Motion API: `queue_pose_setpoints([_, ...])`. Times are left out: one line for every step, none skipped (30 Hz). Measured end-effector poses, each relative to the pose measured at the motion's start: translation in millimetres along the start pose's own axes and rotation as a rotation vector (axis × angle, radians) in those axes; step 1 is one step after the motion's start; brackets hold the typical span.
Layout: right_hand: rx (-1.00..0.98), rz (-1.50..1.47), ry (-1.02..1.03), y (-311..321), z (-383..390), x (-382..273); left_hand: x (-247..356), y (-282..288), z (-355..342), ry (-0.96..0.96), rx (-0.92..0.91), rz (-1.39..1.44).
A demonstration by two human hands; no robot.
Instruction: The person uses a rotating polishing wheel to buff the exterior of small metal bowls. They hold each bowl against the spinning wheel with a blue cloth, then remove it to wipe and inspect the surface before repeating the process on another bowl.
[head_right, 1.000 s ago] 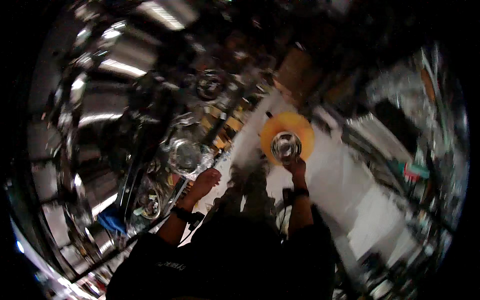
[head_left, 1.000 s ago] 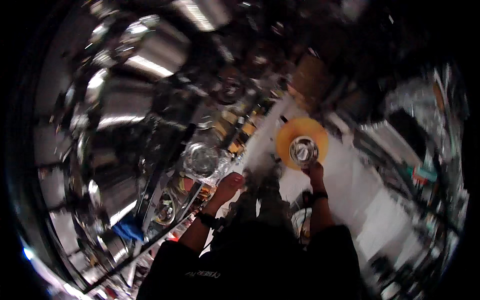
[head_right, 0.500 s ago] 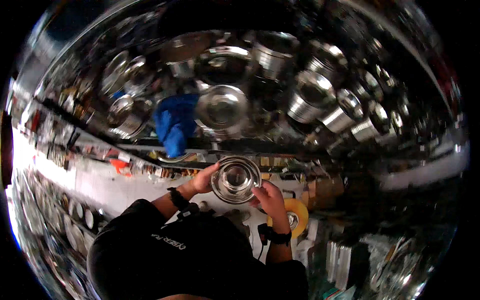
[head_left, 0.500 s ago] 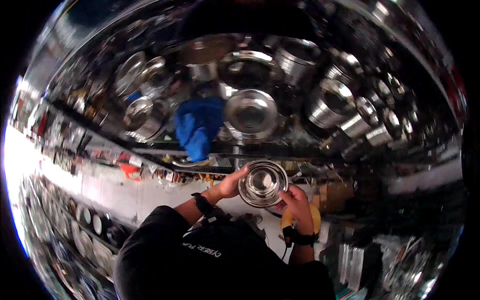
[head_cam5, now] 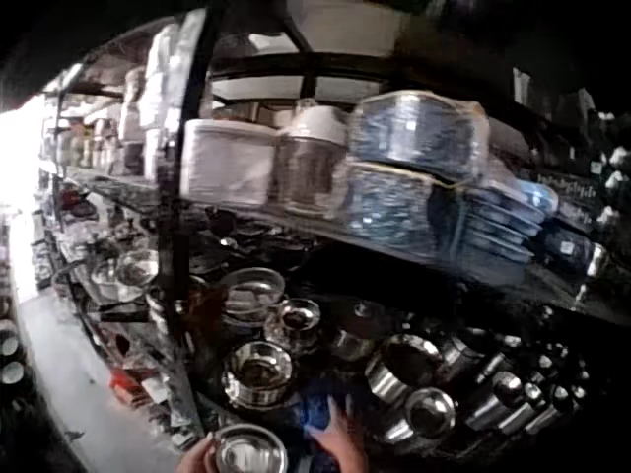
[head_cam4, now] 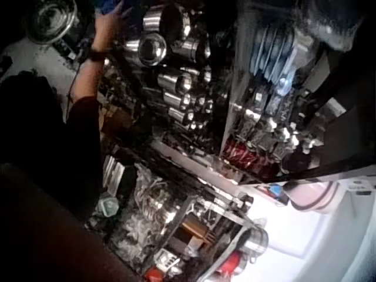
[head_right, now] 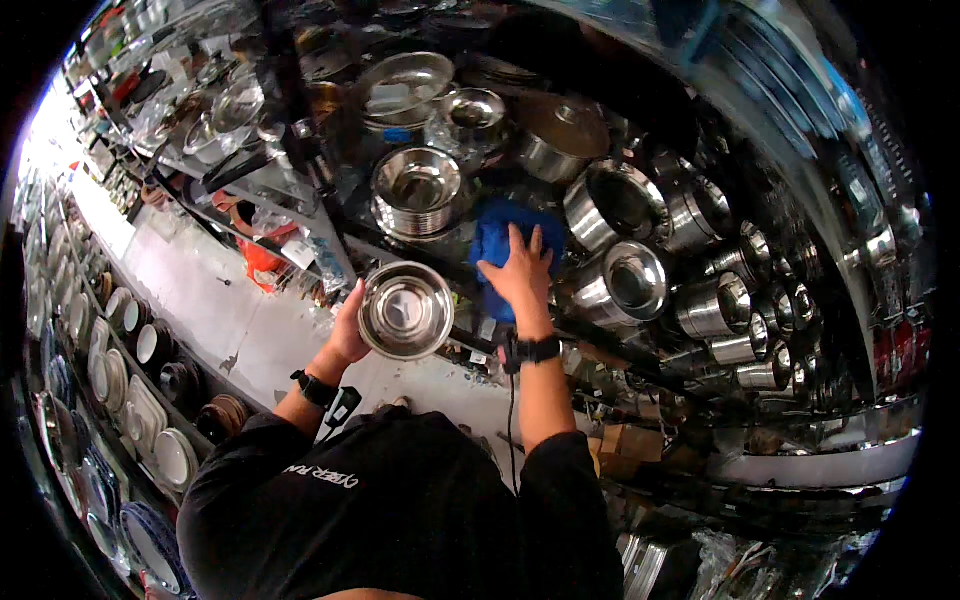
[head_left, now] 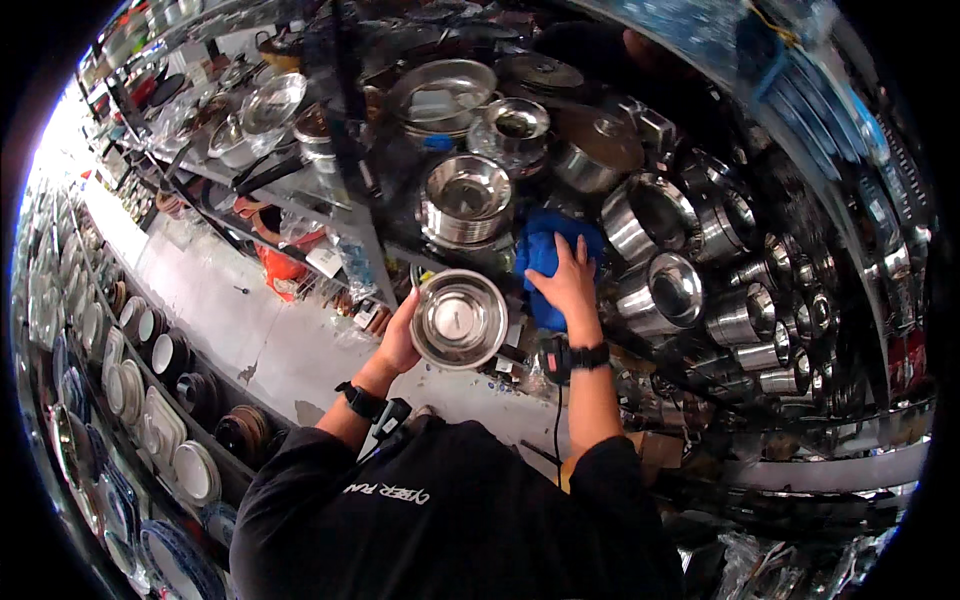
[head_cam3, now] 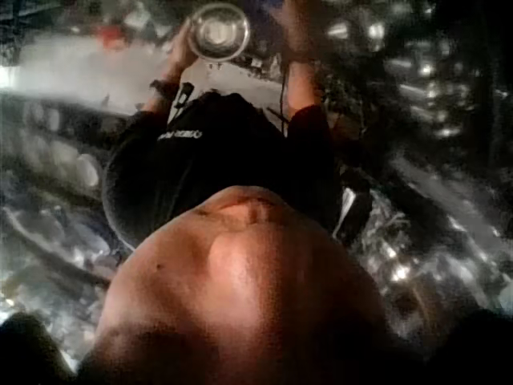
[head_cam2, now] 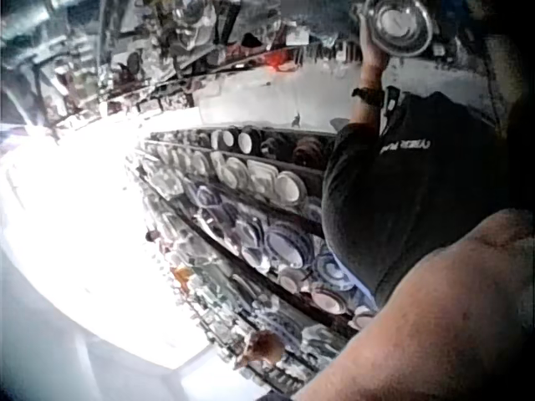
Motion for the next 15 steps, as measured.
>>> queue_pose_setpoints([-0.086,0.055,-0.117,2.1,-3.5,-13.7,5.2,7.8,2.0,-0.017,0.008,0.005])
queue_pose_setpoints([-0.169,0.112,-0.236,5.9,-4.6,-26.4,9.6,13.8,2.4,-0.032,0.014,0.008])
queue_pose_setpoints([-0.13,0.124,-0.201,1.9,-9.1,-21.4,19.0,4.5,5.3,-0.065,0.011,-0.027])
queue_pose_setpoints([-0.096,0.137,-0.165,-1.6,-10.5,-9.5,21.5,6.1,4.2,-0.04,-0.004,0.009])
queue_pose_setpoints([-0.004,0.047,-0.083,-5.5,-6.8,-0.1,23.7,8.5,2.5,-0.054,-0.037,0.007])
queue_pose_setpoints([0.049,-0.104,-0.037,-9.5,-1.1,11.1,25.3,9.1,2.9,-0.068,-0.07,0.007])
queue_pose_setpoints([0.014,-0.39,-0.084,-5.3,10.2,2.2,29.4,8.9,3.4,-0.118,-0.044,-0.033])
queue_pose_setpoints([-0.022,-0.675,-0.135,1.6,27.4,-4.7,33.3,10.7,5.0,-0.167,-0.018,-0.073])
queue_pose_setpoints([-0.066,-0.784,-0.115,14.8,44.3,-24.3,32.0,21.1,0.8,-0.236,-0.009,-0.115])
queue_pose_setpoints([-0.104,-0.891,-0.106,19.6,63.4,-40.9,34.7,18.7,-0.3,-0.32,0.018,-0.199])
queue_pose_setpoints([-0.086,-0.979,-0.045,10.9,78.9,-50.9,35.1,17.3,0.0,-0.341,0.048,-0.313])
queue_pose_setpoints([-0.15,-0.977,-0.075,8.5,89.9,-75.0,36.1,17.8,4.6,-0.369,0.09,-0.436])
queue_pose_setpoints([-0.148,-0.896,-0.028,-0.6,92.2,-90.0,40.9,2.1,10.3,-0.374,0.082,-0.387])
queue_pose_setpoints([-0.148,-0.815,0.019,-11.8,90.8,-102.3,34.3,7.6,6.5,-0.416,0.081,-0.446])
queue_pose_setpoints([-0.163,-0.779,0.022,-27.8,88.7,-111.2,33.1,4.2,9.4,-0.438,0.107,-0.581])
Point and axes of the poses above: each hand's wrist, its own z-axis away from the middle knuckle, its own y-axis out of the back of the hand, x = y × z, the point moved 3 cm from there along -z, towards the middle knuckle, and after that the axes turned 1 degree about y, right-handed, at the moved point
